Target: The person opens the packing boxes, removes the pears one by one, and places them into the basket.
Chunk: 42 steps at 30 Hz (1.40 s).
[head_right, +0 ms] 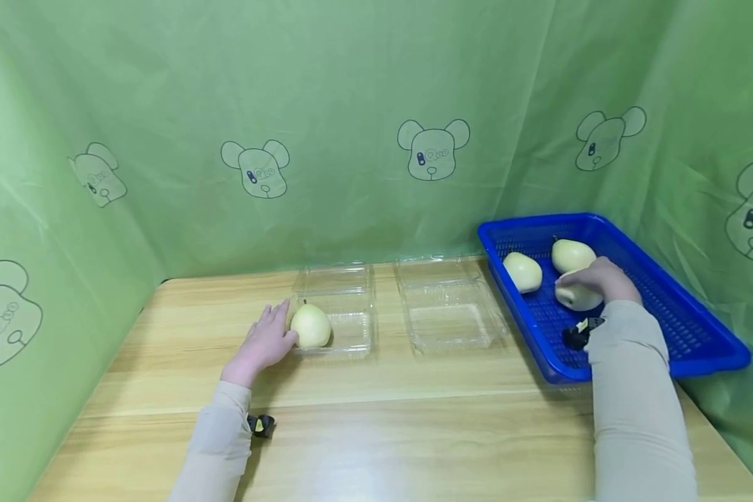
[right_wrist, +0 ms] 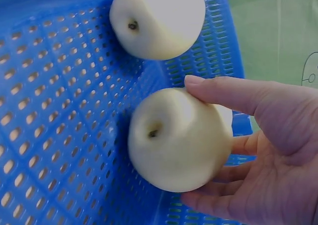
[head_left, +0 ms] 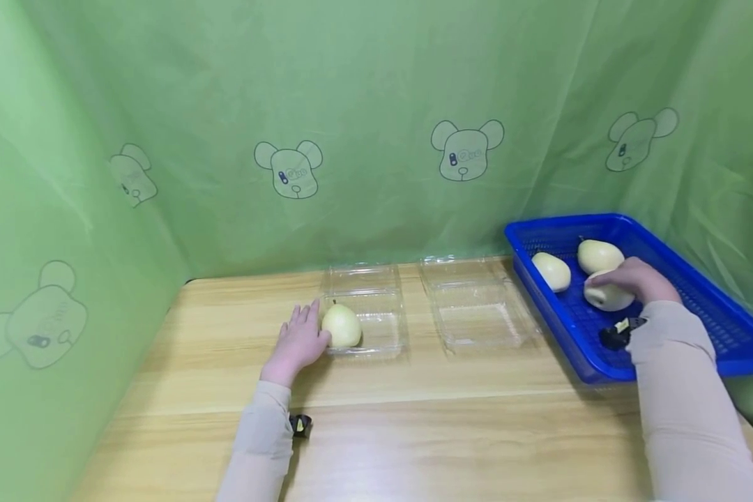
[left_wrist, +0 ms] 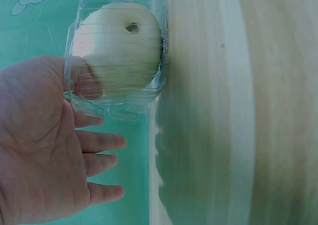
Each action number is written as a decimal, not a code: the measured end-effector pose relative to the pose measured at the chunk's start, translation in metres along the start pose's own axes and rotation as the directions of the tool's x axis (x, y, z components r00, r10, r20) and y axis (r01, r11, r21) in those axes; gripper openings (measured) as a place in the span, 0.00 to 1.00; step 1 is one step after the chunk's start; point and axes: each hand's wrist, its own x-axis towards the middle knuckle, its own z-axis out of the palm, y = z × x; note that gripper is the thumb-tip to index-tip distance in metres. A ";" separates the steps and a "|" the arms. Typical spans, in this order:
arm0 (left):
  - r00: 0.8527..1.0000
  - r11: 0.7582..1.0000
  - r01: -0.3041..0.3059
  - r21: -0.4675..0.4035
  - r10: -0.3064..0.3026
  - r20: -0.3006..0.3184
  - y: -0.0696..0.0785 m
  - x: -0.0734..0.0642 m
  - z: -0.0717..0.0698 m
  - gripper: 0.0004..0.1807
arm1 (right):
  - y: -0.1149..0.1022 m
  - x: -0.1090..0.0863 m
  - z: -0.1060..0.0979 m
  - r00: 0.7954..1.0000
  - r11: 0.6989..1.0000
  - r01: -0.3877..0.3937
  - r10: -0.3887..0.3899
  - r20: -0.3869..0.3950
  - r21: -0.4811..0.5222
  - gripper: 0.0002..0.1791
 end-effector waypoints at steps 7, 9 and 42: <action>1.000 1.000 -0.002 0.002 0.002 -0.007 0.000 0.000 -0.001 0.41 | -0.002 0.002 0.001 1.000 0.995 -0.013 0.014 -0.010 0.099 0.25; 1.000 1.000 -0.002 0.003 0.002 -0.007 0.000 0.000 -0.001 0.41 | -0.003 0.004 0.001 1.000 0.994 -0.018 0.019 -0.010 0.108 0.24; 1.000 1.000 0.003 0.006 -0.003 -0.001 -0.002 0.001 0.002 0.42 | -0.012 -0.009 -0.016 0.990 0.999 0.005 0.001 -0.138 0.043 0.50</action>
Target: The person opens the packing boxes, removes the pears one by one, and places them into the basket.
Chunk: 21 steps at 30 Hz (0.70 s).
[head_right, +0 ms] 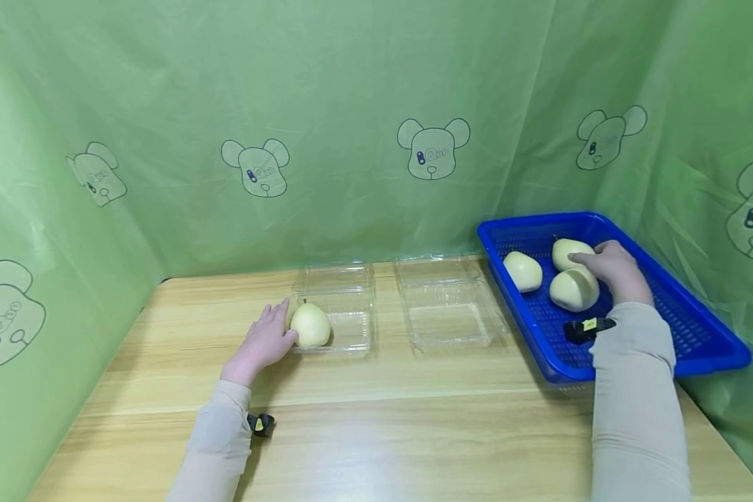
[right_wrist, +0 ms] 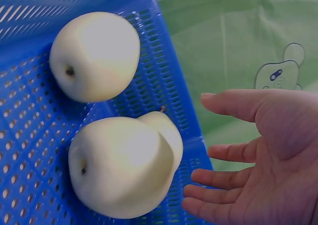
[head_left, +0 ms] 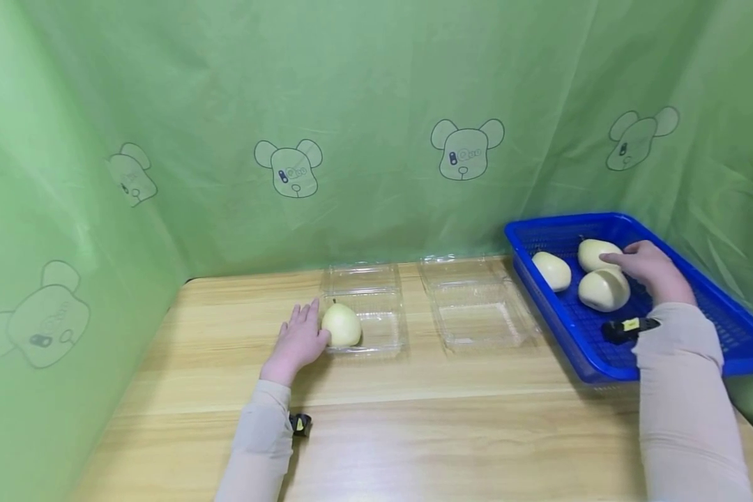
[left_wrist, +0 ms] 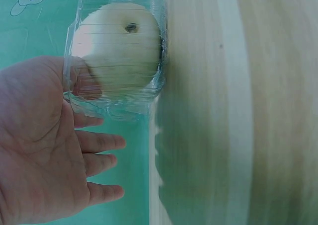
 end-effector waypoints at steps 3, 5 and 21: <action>1.000 1.000 0.001 -0.001 -0.001 0.003 0.000 0.000 0.000 0.42 | -0.001 -0.002 -0.002 1.000 0.997 -0.026 0.025 0.006 0.071 0.53; 1.000 1.000 -0.002 -0.002 0.002 0.000 0.000 0.001 0.001 0.42 | -0.003 -0.003 -0.003 0.999 0.991 -0.045 0.046 -0.008 0.128 0.54; 1.000 1.000 0.001 -0.013 -0.001 0.003 -0.001 0.000 0.000 0.42 | -0.017 -0.022 -0.010 0.988 0.825 0.032 0.058 -0.142 0.564 0.47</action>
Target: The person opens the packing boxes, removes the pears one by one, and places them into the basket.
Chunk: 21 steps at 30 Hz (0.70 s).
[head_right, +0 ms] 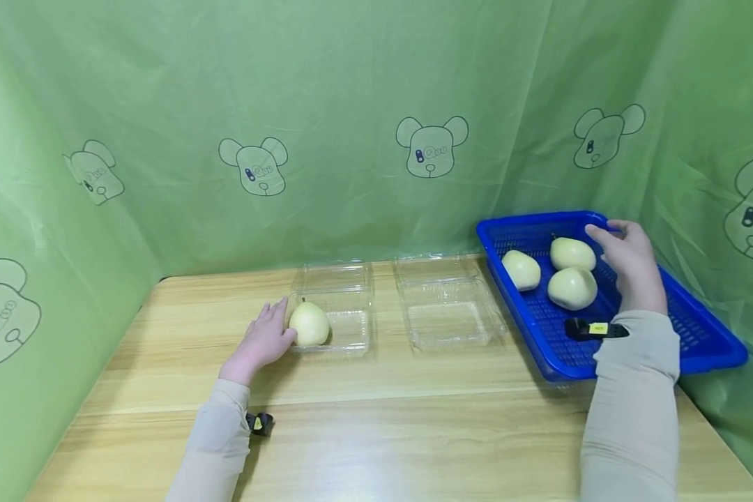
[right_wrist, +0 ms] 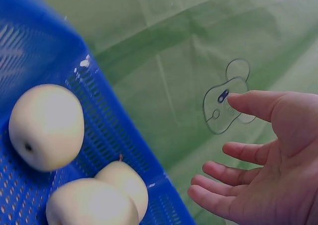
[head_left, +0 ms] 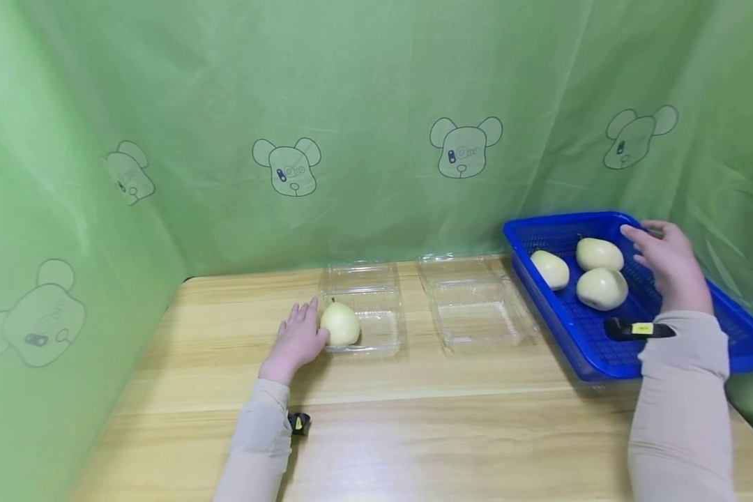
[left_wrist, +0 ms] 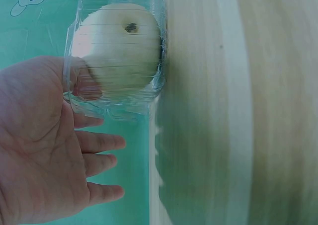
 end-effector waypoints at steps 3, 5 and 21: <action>1.000 1.000 -0.002 0.000 0.002 -0.004 -0.001 0.001 0.000 0.42 | -0.004 -0.005 0.005 1.000 0.986 0.031 -0.030 -0.006 0.163 0.45; 1.000 1.000 -0.003 0.003 0.003 -0.006 -0.001 0.001 0.001 0.42 | -0.007 -0.010 0.008 0.999 0.962 0.042 -0.041 -0.010 0.269 0.41; 0.999 0.998 -0.011 0.060 0.013 -0.035 0.003 -0.003 -0.003 0.40 | -0.020 -0.040 0.031 0.983 0.761 0.150 -0.185 -0.011 0.631 0.21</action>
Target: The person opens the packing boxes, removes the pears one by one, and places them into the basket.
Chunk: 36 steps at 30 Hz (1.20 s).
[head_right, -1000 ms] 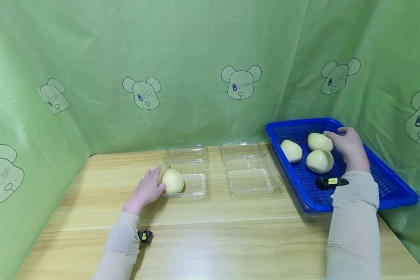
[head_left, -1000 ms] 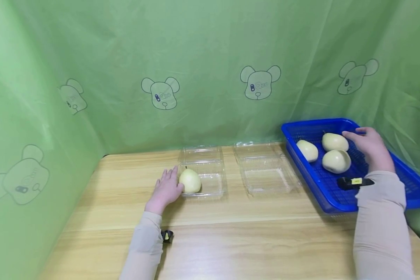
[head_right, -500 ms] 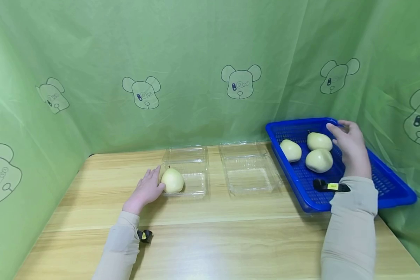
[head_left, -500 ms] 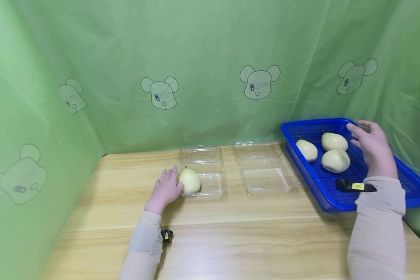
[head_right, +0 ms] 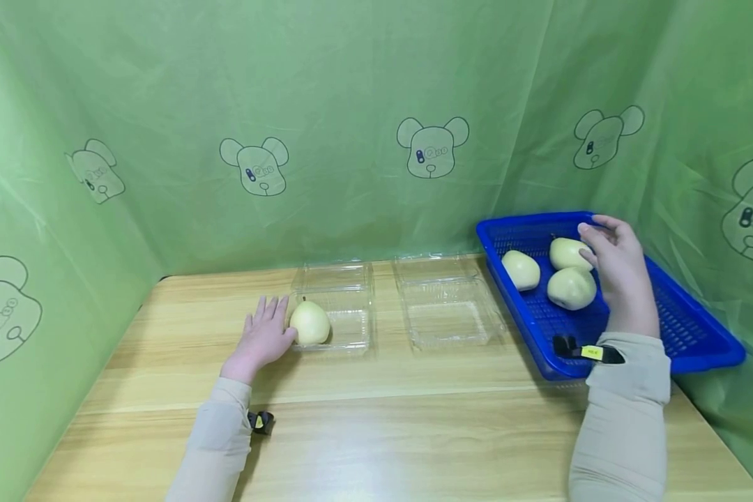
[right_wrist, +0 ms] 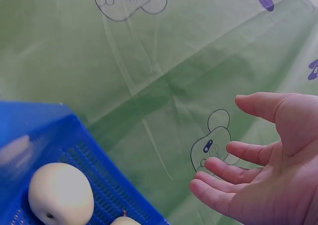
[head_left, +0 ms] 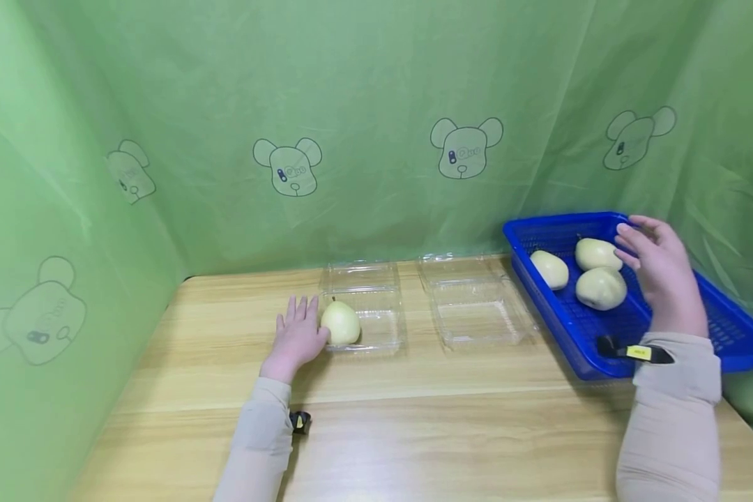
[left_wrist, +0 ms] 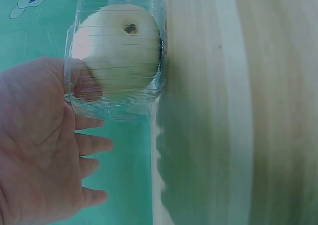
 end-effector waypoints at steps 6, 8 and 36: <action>1.000 0.999 -0.008 0.037 0.009 -0.007 0.002 -0.001 0.000 0.40 | 0.003 -0.007 0.003 0.999 0.999 0.020 -0.022 0.029 0.046 0.21; 1.000 0.999 -0.010 0.044 0.010 -0.010 0.002 -0.001 -0.001 0.40 | 0.004 -0.009 0.004 0.999 0.998 0.024 -0.026 0.033 0.066 0.20; 1.000 1.000 -0.007 0.027 0.007 -0.013 0.000 -0.001 0.001 0.41 | 0.019 -0.037 0.072 0.976 0.988 0.147 -0.136 0.173 -0.052 0.19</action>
